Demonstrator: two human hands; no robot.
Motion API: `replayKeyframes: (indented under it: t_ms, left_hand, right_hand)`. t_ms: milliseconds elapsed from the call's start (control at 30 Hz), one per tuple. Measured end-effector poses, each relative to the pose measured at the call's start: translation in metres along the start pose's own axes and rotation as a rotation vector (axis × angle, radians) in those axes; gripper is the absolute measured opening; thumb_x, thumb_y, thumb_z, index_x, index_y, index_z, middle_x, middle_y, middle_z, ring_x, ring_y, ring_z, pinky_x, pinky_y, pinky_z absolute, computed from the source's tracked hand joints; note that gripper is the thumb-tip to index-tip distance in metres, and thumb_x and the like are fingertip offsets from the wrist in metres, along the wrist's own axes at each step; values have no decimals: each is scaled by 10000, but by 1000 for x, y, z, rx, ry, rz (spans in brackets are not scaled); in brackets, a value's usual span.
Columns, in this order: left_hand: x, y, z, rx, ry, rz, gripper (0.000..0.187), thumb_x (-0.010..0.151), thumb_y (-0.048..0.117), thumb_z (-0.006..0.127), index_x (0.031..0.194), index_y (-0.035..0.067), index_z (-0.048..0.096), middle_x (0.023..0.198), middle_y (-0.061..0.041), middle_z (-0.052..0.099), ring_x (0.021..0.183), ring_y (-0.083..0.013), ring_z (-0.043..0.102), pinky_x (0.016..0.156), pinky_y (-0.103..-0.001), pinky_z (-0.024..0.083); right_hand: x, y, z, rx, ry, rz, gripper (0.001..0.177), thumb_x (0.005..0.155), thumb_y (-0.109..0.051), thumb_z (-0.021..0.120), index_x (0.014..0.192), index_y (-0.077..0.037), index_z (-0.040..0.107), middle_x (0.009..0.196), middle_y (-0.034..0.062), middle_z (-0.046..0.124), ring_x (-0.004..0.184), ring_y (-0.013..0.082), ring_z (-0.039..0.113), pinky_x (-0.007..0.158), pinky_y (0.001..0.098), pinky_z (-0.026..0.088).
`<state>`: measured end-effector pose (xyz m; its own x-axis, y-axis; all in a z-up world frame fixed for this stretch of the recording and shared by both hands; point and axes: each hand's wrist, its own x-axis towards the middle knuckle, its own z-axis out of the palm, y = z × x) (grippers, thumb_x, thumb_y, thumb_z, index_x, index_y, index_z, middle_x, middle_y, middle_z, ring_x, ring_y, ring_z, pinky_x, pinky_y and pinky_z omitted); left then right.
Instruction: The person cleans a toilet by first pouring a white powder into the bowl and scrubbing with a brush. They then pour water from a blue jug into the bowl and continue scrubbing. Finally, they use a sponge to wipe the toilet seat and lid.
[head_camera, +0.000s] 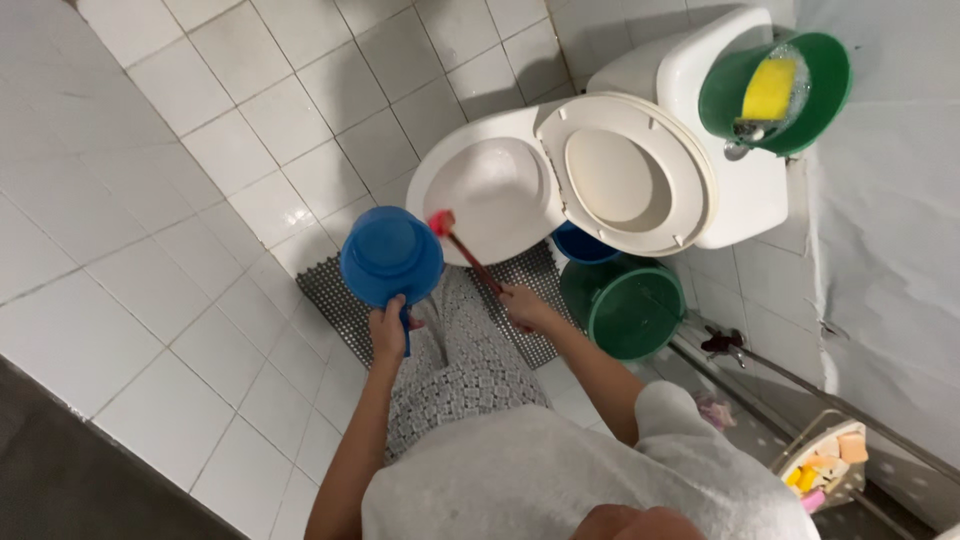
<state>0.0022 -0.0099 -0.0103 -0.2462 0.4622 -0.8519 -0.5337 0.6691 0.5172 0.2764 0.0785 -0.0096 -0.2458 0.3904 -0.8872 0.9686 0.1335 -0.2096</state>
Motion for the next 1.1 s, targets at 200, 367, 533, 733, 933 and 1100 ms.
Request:
replayKeyframes:
  t_ms: [200,367,533,733,933,1100]
  left_hand:
    - [9,2,10,40,12,-28,378,951,238,617,763,-88,648,592,-118,603,482,-212,606,534,-381,602]
    - [-11,9,6,-6,-67,88,312,960,241,617,904,-65,650,744,-62,628,571,-180,633,569,-356,601]
    - [10,20,13,-38,-21,-7,280,933,204,613,914,-72,658,702,-72,596,544,-181,598,531,-390,606]
    - [14,15,12,18,-35,31,302,957,208,613,829,-65,632,657,-93,597,509,-207,603,542,-368,602]
    - [8,30,15,-30,-94,49,309,972,210,597,787,-37,622,630,-103,591,496,-193,577,544,-389,585]
    - [-3,33,13,-15,-86,67,249,965,186,606,795,8,637,623,-81,584,508,-168,554,536,-368,553]
  right_hand:
    - [116,15,-78,-62,-152,-59,163,660,-85,826,702,-3,691,680,210,722,539,283,690,532,434,593]
    - [91,-19,-46,472,24,-72,174,642,-96,810,741,-20,689,697,177,657,584,312,612,549,440,500]
    - [61,-39,-8,1543,-260,26,200,696,-101,769,852,-29,667,723,149,650,567,269,592,511,397,470]
    - [106,-1,-20,1958,-56,-71,247,760,-108,719,984,-41,640,755,115,641,546,217,567,466,345,433]
    - [60,-12,0,2096,-303,-61,304,825,-115,670,1117,-52,613,786,80,632,525,165,543,421,294,397]
    - [37,34,-29,2581,-270,-396,356,878,-120,628,1227,-62,591,812,52,624,507,122,522,384,251,366]
